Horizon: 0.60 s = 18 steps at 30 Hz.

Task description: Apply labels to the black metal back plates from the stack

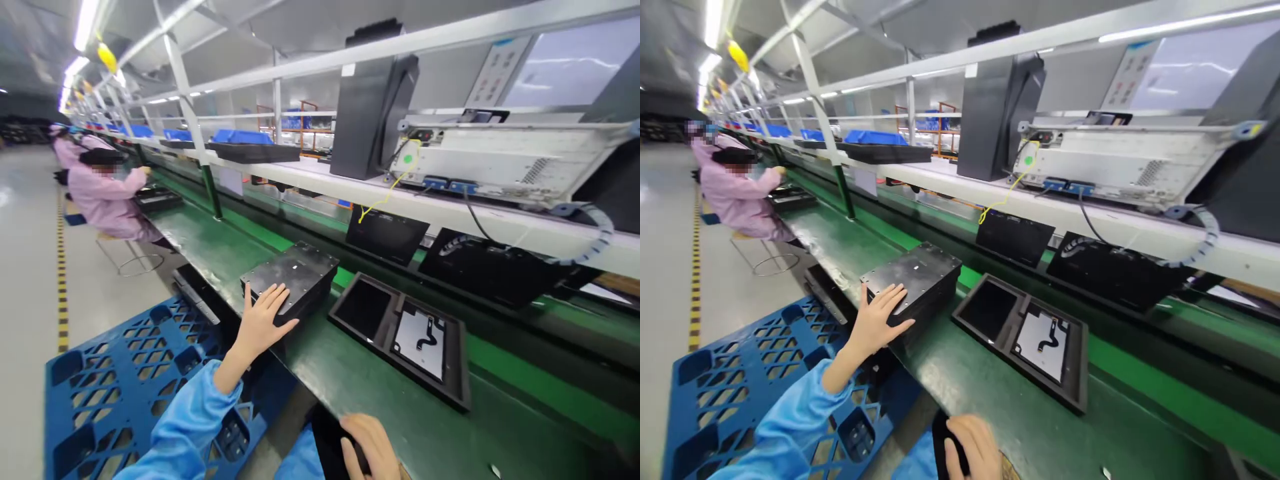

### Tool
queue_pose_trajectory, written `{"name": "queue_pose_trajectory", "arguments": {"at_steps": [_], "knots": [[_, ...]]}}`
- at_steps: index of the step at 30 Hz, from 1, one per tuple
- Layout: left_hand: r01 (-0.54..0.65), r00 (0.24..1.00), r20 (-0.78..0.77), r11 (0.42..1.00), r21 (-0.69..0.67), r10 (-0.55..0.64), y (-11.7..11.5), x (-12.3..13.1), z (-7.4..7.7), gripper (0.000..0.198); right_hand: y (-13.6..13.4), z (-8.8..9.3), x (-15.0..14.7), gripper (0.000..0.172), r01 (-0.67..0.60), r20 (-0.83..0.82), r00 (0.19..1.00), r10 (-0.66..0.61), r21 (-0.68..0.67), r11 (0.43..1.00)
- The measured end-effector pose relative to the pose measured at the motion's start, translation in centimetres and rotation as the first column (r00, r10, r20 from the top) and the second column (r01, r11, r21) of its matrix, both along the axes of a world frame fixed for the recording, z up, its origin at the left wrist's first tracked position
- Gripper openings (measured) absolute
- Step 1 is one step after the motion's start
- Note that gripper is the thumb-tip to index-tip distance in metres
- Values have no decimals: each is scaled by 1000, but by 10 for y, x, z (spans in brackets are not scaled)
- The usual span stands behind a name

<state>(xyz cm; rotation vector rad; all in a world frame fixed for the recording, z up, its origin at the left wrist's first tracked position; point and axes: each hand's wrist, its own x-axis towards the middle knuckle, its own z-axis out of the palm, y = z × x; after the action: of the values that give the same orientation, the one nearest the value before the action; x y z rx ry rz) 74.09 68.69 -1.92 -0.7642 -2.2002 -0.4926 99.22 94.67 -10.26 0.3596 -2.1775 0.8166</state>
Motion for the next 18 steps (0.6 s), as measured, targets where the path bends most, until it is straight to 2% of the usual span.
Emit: {"name": "queue_pose_trajectory", "arguments": {"at_steps": [2,4,7,9,10,13,14,15,16,18], "knots": [[0,999,-37,996,85,3,9,-3,-1,46,-3,21,-18,16,-77,58,995,83,-107,991],[16,994,-107,988,155,1,15,-2,-2,36,-5,34,-32,15,-37,168,982,87,-279,959],[53,968,-250,992,118,-21,13,12,-3,39,-12,40,-50,36,47,370,910,189,-544,838],[84,939,-338,995,53,-62,7,30,-3,50,-21,44,-65,50,64,427,827,366,-717,694],[110,925,-368,994,28,-92,4,42,-3,55,-26,49,-73,56,66,412,778,474,-804,591],[221,894,-396,975,-20,-211,-2,85,-1,65,-44,69,-99,70,90,200,617,761,-979,184],[260,886,-389,965,-30,-251,-3,100,0,64,-50,76,-105,70,116,122,589,799,-991,66],[295,880,-378,955,-38,-287,-4,115,0,61,-54,82,-109,68,146,75,599,797,-989,-17],[322,876,-365,946,-46,-316,-4,130,1,56,-57,87,-110,66,174,65,631,773,-983,-59],[358,870,-343,932,-54,-354,-2,156,1,44,-59,88,-101,65,221,118,709,695,-973,-60]]}}
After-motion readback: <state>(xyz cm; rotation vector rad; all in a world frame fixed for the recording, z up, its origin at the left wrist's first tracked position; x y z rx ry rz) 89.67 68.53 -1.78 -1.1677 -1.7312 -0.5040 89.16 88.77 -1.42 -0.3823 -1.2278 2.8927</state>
